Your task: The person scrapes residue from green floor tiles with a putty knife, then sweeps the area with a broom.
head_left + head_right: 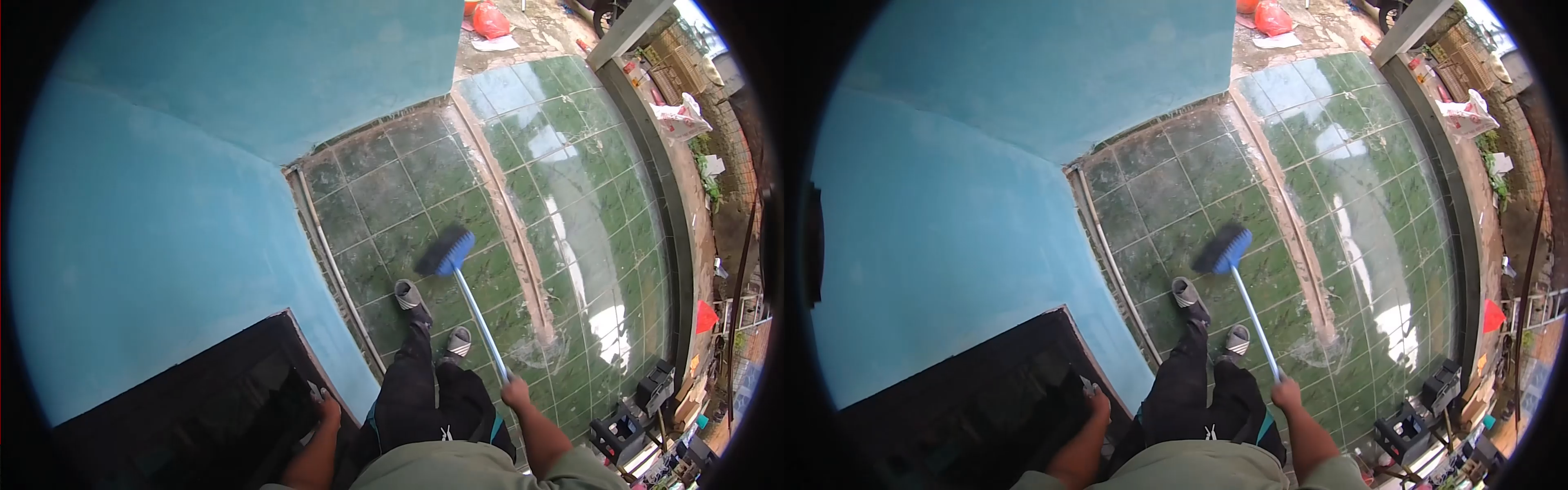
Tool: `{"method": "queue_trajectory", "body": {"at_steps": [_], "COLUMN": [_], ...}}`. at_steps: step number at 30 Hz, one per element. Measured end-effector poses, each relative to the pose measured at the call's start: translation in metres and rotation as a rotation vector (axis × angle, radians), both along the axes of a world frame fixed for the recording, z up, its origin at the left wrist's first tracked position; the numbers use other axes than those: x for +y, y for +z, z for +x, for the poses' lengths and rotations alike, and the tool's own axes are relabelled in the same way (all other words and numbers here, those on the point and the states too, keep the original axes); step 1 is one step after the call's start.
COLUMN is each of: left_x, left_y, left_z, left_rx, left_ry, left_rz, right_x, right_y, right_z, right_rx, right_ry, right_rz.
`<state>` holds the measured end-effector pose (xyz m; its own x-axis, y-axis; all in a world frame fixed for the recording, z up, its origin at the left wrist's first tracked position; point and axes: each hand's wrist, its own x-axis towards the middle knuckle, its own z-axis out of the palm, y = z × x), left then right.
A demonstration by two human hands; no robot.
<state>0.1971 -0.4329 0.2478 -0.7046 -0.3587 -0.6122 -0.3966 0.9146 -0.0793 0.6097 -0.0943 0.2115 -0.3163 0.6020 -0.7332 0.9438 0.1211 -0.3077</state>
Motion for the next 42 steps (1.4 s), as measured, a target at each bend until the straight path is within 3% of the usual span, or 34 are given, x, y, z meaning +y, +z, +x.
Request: {"method": "queue_trajectory", "body": {"at_steps": [1,3,6,8,13,14,18,20,23,27,32,35,38,40,42], "left_x": [-0.008,-0.087,0.022,0.061,0.13,0.133,0.117,0.091,0.038,-0.019,-0.049,-0.049,-0.053,-0.042,-0.018], "left_y": [-0.009,-0.114,-0.043,-0.026,0.022,0.034,0.083,0.097,0.087,0.07,0.047,0.03,0.019,0.025,0.054], "left_z": [0.01,0.035,0.041,0.041,0.038,0.039,0.024,0.02,0.025,0.073,0.14,0.161,0.169,0.178,0.194], "left_rx": [-0.071,0.049,0.138,0.148,0.124,0.148,0.288,0.36,0.341,0.161,0.07,0.123,0.205,0.217,0.189], "left_ry": [-0.116,-0.37,-0.182,-0.335,-0.449,-0.487,-0.663,-0.682,-0.577,-0.357,-0.281,-0.266,-0.309,-0.315,-0.259], "left_rz": [-0.012,-0.123,0.388,0.426,0.506,0.516,0.492,0.558,0.404,0.185,0.09,0.201,0.287,0.303,0.295], "right_x": [-0.011,-0.025,-0.049,-0.026,0.077,0.098,0.149,0.143,0.07,-0.047,-0.162,-0.166,-0.139,-0.1,-0.053], "right_y": [0.027,0.082,0.116,0.13,0.003,-0.053,-0.086,-0.097,-0.101,-0.048,0.051,0.115,0.162,0.159,0.118], "right_z": [0.035,0.078,0.11,0.07,-0.086,-0.11,-0.177,-0.154,-0.045,0.132,0.297,0.318,0.293,0.25,0.203], "right_rx": [-0.055,-0.166,-0.076,0.013,0.381,0.421,0.309,0.274,0.215,0.027,-0.114,-0.147,-0.044,0.055,0.095], "right_ry": [-0.025,-0.128,-0.218,-0.233,-0.277,-0.196,-0.217,-0.183,-0.22,-0.302,-0.29,-0.457,-0.332,-0.257,-0.171], "right_rz": [0.004,-0.041,0.054,0.066,0.039,0.126,0.067,0.06,0.085,-0.002,0.027,0.005,0.07,0.097,0.061]}}
